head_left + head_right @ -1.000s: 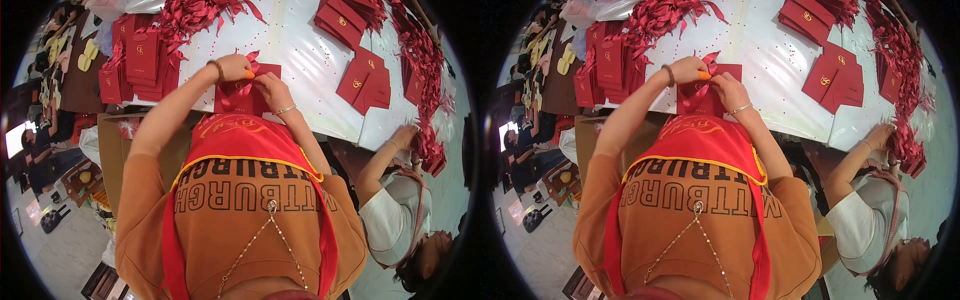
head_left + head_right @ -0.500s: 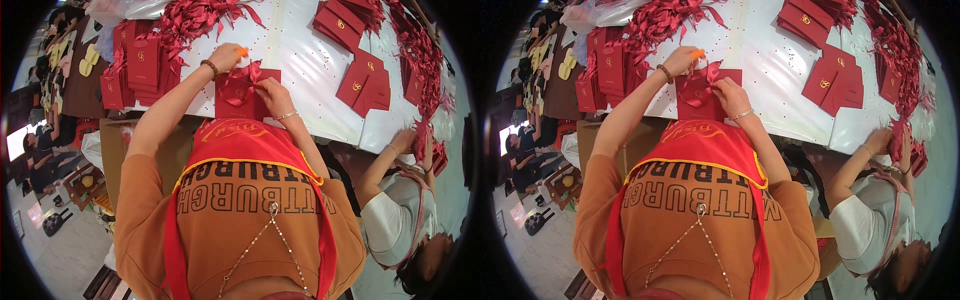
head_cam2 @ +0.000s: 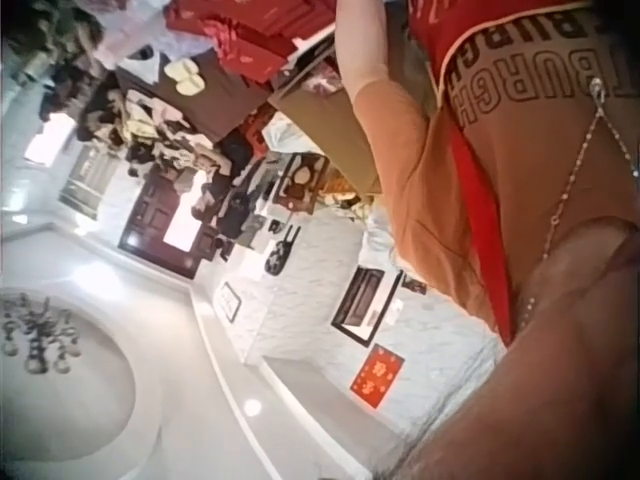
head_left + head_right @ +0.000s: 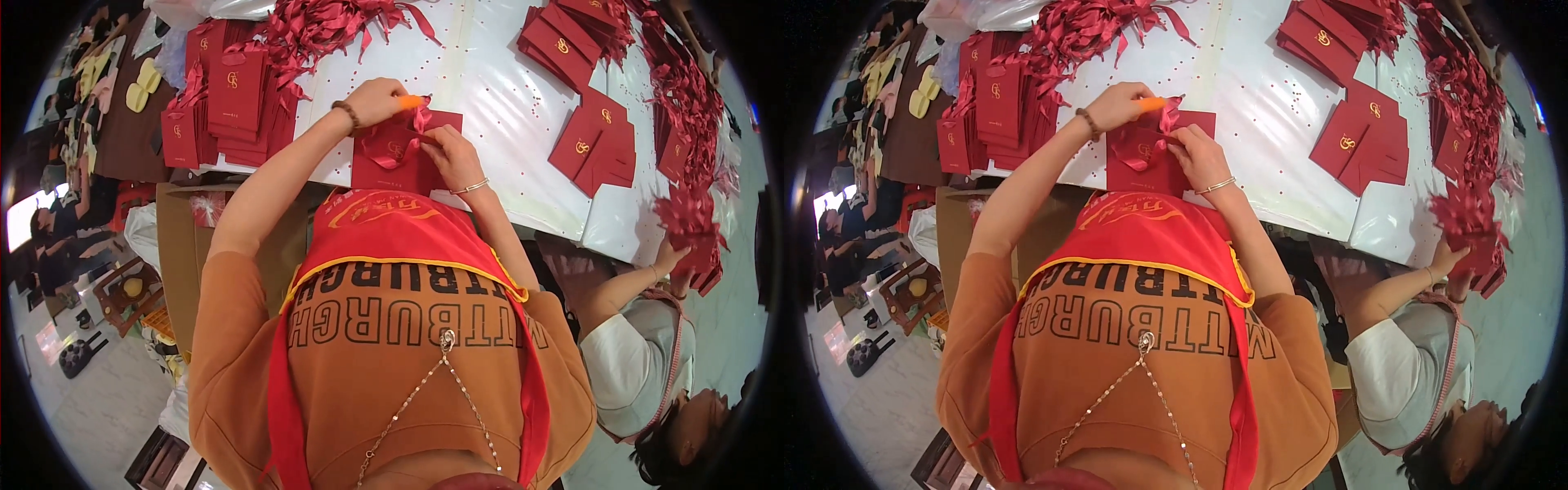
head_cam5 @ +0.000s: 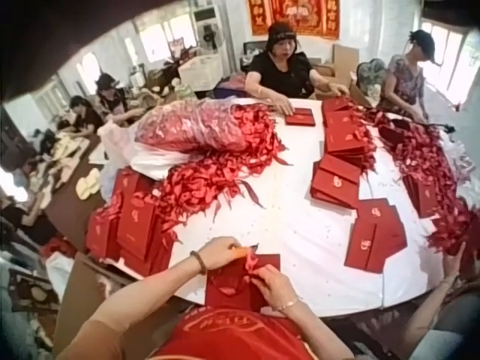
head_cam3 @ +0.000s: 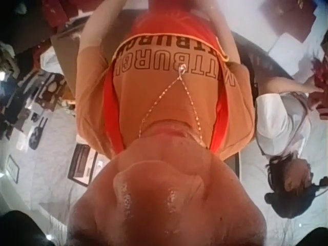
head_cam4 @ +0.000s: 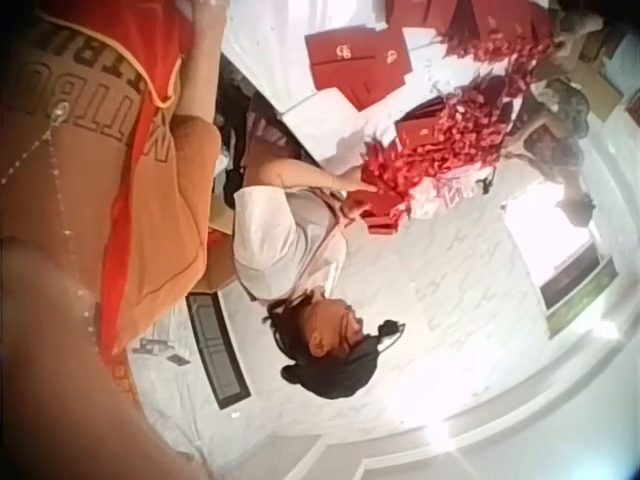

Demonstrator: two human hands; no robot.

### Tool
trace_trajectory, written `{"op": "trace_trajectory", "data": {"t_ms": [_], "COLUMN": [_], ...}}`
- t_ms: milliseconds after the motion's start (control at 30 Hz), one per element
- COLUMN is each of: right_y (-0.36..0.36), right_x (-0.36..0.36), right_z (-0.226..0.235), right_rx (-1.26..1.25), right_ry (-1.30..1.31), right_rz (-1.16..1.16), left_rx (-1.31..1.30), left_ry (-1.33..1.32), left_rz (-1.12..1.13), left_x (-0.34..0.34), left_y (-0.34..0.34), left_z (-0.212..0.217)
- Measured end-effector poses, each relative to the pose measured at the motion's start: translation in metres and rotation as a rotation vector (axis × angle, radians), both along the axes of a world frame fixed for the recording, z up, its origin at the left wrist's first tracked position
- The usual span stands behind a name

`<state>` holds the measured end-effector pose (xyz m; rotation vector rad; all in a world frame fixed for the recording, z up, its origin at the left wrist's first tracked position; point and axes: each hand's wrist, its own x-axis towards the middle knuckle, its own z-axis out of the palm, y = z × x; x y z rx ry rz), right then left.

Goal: Tying red ribbons onto red paper envelopes at an assembly table.

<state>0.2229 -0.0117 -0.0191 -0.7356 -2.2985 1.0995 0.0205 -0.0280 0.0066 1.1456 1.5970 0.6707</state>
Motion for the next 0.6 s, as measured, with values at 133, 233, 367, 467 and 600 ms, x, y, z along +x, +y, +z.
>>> {"op": "trace_trajectory", "data": {"t_ms": [133, 233, 367, 467, 600], "right_y": [-0.002, -0.005, -0.016, -0.011, -0.005], "right_x": [0.000, -0.002, -0.008, -0.011, -0.009], "right_z": [0.004, 0.010, -0.006, -0.012, -0.019], "right_rx": [-0.030, 0.402, -0.208, -0.583, -0.600], "right_ry": [0.002, -0.016, 0.129, 0.134, 0.324], "right_rz": [-0.008, -0.119, -0.137, -0.028, -0.052], "left_rx": [0.040, 0.085, 0.086, 0.331, -0.125], "left_ry": [0.471, 0.448, 0.427, 0.509, -0.343], "left_rz": [-0.305, -0.301, -0.316, -0.226, 0.417], "left_x": [0.012, 0.012, 0.012, -0.032, -0.039], "left_y": [0.012, 0.012, 0.014, 0.033, 0.030], "left_z": [0.000, -0.007, -0.001, -0.047, -0.011]}}
